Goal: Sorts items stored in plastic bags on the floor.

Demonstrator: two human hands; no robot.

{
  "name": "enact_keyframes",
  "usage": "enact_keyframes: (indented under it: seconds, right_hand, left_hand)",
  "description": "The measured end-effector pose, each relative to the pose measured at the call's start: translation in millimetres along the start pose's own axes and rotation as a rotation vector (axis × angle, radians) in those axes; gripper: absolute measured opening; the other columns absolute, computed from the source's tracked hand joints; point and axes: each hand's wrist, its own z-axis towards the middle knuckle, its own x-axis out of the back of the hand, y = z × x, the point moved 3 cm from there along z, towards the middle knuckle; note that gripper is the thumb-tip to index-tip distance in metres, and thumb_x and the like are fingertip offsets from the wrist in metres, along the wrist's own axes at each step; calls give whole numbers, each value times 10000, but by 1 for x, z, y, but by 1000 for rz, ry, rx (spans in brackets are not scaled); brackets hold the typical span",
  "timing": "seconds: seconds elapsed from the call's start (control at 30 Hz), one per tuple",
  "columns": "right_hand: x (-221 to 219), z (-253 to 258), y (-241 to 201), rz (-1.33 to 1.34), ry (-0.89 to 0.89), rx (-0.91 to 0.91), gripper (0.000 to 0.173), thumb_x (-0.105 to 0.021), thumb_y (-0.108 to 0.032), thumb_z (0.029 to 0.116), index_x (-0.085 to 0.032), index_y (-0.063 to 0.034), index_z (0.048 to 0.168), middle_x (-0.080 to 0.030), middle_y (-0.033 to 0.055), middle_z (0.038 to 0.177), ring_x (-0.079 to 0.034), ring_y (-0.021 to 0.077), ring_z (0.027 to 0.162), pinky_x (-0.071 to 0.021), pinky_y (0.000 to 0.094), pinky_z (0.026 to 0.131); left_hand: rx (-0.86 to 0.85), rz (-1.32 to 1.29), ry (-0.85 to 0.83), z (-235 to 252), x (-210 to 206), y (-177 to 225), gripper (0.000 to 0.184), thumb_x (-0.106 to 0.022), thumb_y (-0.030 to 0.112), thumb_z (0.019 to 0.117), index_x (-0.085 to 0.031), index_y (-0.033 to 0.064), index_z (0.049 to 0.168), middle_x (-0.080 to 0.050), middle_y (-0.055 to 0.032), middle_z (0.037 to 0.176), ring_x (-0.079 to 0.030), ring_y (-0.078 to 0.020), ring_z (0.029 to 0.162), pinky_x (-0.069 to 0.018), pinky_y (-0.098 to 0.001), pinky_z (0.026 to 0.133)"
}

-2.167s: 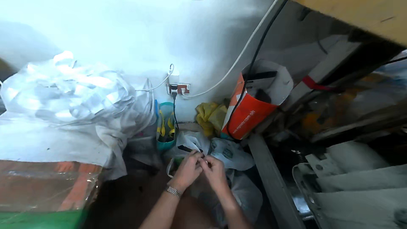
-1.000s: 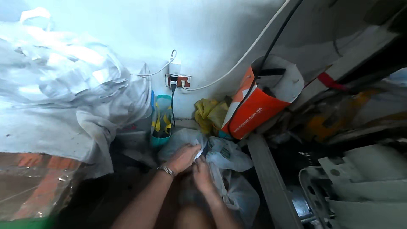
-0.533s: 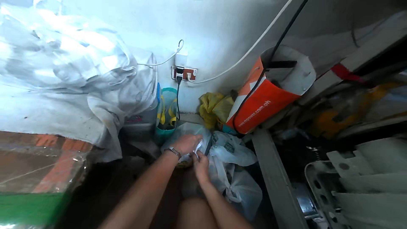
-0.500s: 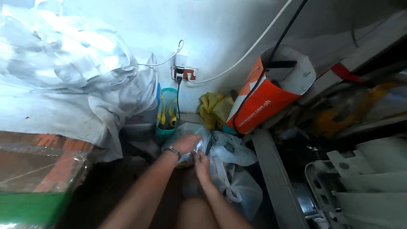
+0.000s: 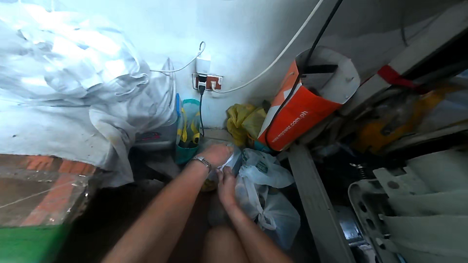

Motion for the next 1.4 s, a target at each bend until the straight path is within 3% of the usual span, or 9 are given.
enact_keyframes:
  seconds: [0.13, 0.3, 0.53, 0.63, 0.83, 1.07, 1.2, 1.3, 1.4]
  right_hand:
    - [-9, 7, 13, 237, -112, -178, 363, -437, -292, 1115, -623, 17, 1152, -596, 129, 776, -570, 208, 623, -520, 388, 616]
    - [1, 8, 19, 306, -29, -213, 374, -399, -250, 1125, -655, 18, 1077, -539, 69, 715, -492, 150, 594, -465, 342, 596]
    - [6, 16, 36, 184, 47, -366, 363, -487, -253, 1103, -610, 58, 962, -574, 153, 773, -560, 245, 677, -500, 418, 676]
    - [2, 20, 42, 161, 35, -466, 311, -580, -224, 1063, -606, 75, 1143, -630, 211, 901, -616, 291, 743, -535, 447, 716]
    - [6, 31, 35, 69, -377, -513, 271, -556, -221, 1073, -657, -15, 1218, -650, 87, 835, -517, 110, 574, -452, 269, 550]
    - [10, 32, 37, 623, -419, -533, 299, -434, -251, 1116, -609, -14, 1170, -540, 0, 698, -411, 44, 467, -399, 194, 451]
    - [5, 34, 26, 331, -267, -333, 281, -534, -247, 1083, -644, 9, 1123, -584, 65, 787, -473, 95, 533, -439, 257, 502]
    - [17, 56, 15, 0, -135, -171, 272, -630, -160, 1023, -634, 48, 1199, -683, 230, 1085, -672, 343, 982, -539, 529, 897]
    - [40, 95, 23, -211, -49, -114, 355, -600, -103, 1021, -557, 27, 1348, -670, 280, 1176, -670, 429, 1089, -532, 582, 956]
  left_hand:
    - [-29, -185, -6, 2, 4, 9, 352, -423, 264, 1108, -659, 77, 1290, -679, -201, 1225, -633, -387, 1175, -458, -611, 1003]
    - [15, -243, -92, -4, -26, -18, 409, -380, 321, 1119, -618, 68, 1334, -679, -213, 1224, -619, -402, 1191, -379, -656, 1051]
    - [59, -96, -227, -18, -49, -28, 531, -788, 259, 875, -635, 151, 1372, -600, -151, 1403, -503, -378, 1346, -268, -677, 1142]
    - [4, 105, -92, -16, -65, -18, 385, -720, 108, 904, -692, 94, 1287, -656, -147, 1327, -520, -380, 1333, -184, -683, 1181]
    - [-3, 70, 221, -27, -73, -30, 276, -691, 53, 931, -729, 84, 1203, -591, -129, 1403, -471, -372, 1379, -298, -615, 1176]
    - [415, -1141, 427, -65, -104, -35, 361, -546, 298, 1072, -632, -34, 1185, -671, -195, 1005, -664, -270, 821, -571, -449, 768]
    - [406, -1215, 435, -71, -119, -29, 185, -625, 145, 1024, -699, -10, 1092, -648, -70, 785, -546, -111, 622, -477, -276, 610]
    - [533, -1224, 560, -75, -129, -50, 202, -581, 103, 1040, -710, -18, 1137, -611, -59, 713, -487, -93, 562, -433, -255, 557]
    - [697, -1214, 541, -79, -157, -89, 225, -571, 115, 1046, -684, -25, 1182, -615, -96, 779, -482, -126, 599, -439, -294, 584]
